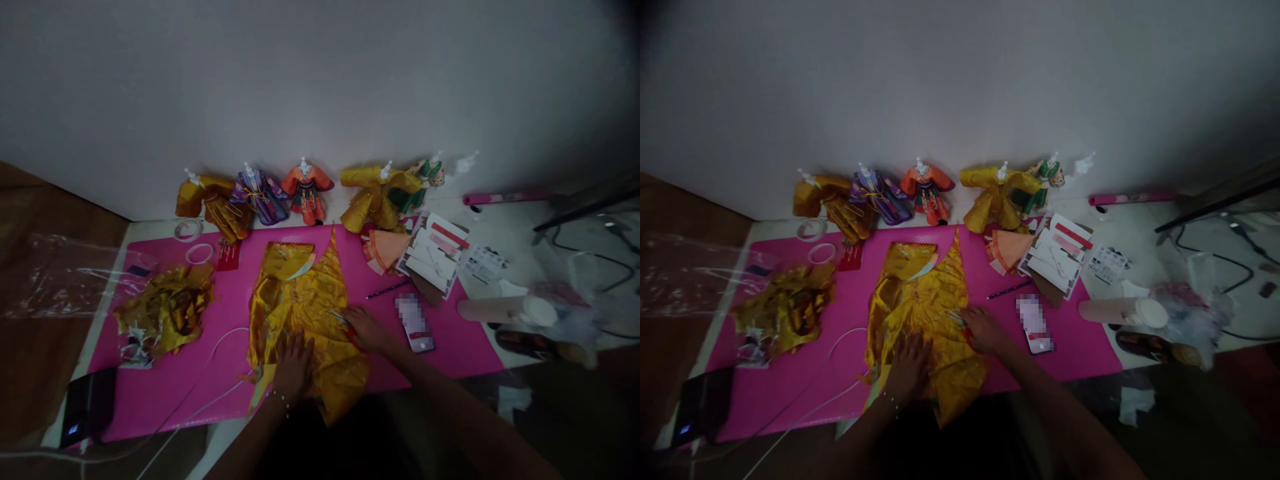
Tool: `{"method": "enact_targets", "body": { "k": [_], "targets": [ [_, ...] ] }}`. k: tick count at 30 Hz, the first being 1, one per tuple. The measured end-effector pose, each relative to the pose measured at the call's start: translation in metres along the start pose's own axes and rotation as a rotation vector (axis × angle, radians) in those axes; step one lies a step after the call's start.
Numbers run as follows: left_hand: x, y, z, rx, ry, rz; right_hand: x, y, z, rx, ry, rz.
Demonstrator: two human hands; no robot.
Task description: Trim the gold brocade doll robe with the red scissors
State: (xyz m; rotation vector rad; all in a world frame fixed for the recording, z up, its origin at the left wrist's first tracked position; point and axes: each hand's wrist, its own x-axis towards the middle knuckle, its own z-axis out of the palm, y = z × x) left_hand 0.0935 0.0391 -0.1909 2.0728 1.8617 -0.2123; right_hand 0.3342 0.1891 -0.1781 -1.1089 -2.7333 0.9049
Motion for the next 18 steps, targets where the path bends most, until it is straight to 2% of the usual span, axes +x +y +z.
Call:
{"method": "enact_targets", "body": {
  "k": [4, 7, 9, 13, 15, 18],
  "targets": [
    [0.016, -0.012, 0.002, 0.018, 0.0, -0.021, 0.002, 0.008, 0.011, 0.0, 0.027, 0.067],
    [0.026, -0.018, -0.005, 0.027, 0.002, -0.01, 0.005, 0.014, 0.014, 0.026, 0.06, 0.105],
    [0.026, -0.017, -0.01, 0.029, 0.003, 0.002, -0.003, 0.014, 0.014, 0.053, 0.087, 0.119],
    [0.005, -0.002, -0.013, -0.009, -0.058, 0.143, -0.045, -0.001, 0.015, 0.126, 0.105, 0.115],
    [-0.01, 0.008, -0.012, -0.046, -0.111, 0.271, -0.07, -0.014, 0.021, 0.172, 0.062, 0.07],
    [-0.023, 0.018, -0.009, -0.08, -0.168, 0.384, -0.098, -0.033, 0.032, 0.221, -0.024, 0.002]
  ]
}}
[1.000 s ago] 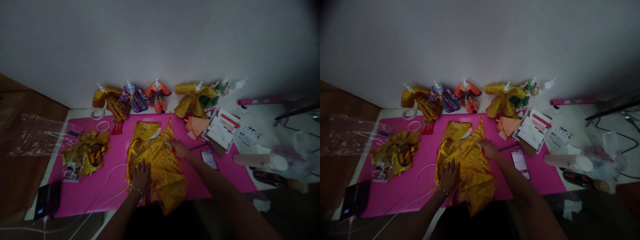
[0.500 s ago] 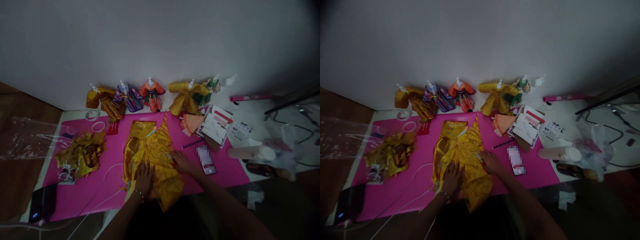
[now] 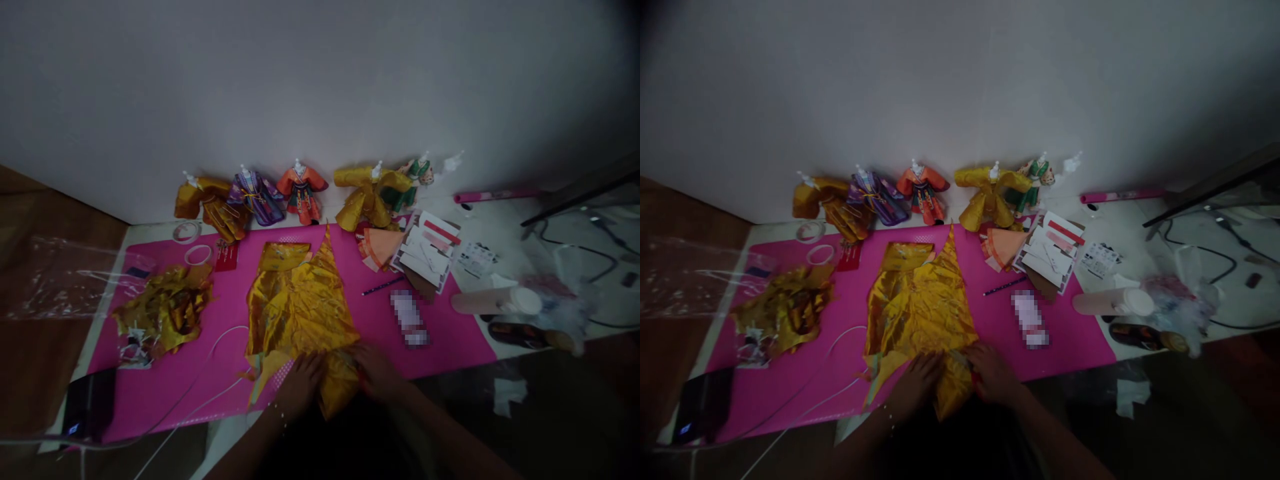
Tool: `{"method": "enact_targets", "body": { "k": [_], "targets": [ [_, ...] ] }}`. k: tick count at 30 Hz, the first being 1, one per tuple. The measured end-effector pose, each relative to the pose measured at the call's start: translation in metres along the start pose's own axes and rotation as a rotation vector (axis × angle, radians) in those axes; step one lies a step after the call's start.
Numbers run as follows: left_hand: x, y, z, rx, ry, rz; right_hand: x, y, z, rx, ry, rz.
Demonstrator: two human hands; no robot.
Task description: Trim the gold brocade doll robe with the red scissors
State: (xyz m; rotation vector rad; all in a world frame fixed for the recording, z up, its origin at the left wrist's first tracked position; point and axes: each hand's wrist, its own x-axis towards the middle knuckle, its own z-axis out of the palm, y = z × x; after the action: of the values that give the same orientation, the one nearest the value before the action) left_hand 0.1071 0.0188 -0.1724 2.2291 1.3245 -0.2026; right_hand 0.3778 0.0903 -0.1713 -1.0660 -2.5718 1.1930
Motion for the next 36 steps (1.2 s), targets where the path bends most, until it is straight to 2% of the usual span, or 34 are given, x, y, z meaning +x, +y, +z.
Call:
{"method": "enact_targets", "body": {
  "k": [3, 6, 13, 16, 22, 25, 32, 36],
  "targets": [
    [-0.003, 0.0, 0.004, -0.017, -0.045, 0.036, -0.012, -0.01, 0.013, 0.001, -0.061, 0.044],
    [-0.005, -0.005, 0.007, -0.027, -0.068, 0.043, -0.014, -0.014, 0.017, -0.007, -0.091, 0.098],
    [-0.004, 0.001, 0.002, -0.022, -0.033, -0.024, 0.001, -0.014, 0.009, -0.039, -0.039, 0.135],
    [-0.002, 0.001, 0.003, -0.008, -0.015, -0.074, 0.003, -0.012, 0.009, -0.063, -0.049, 0.134],
    [-0.005, -0.004, 0.003, -0.006, 0.009, -0.084, 0.004, -0.009, 0.007, -0.083, -0.063, 0.142],
    [0.001, -0.013, -0.004, 0.013, 0.049, -0.156, 0.019, -0.008, -0.001, -0.103, -0.025, 0.155],
    [0.03, -0.05, -0.018, 0.149, 0.193, -0.491, 0.085, -0.006, -0.02, -0.196, 0.044, 0.155],
    [0.034, -0.061, -0.022, 0.203, 0.209, -0.559, 0.12, 0.003, -0.027, -0.251, 0.047, 0.163]
  ]
}}
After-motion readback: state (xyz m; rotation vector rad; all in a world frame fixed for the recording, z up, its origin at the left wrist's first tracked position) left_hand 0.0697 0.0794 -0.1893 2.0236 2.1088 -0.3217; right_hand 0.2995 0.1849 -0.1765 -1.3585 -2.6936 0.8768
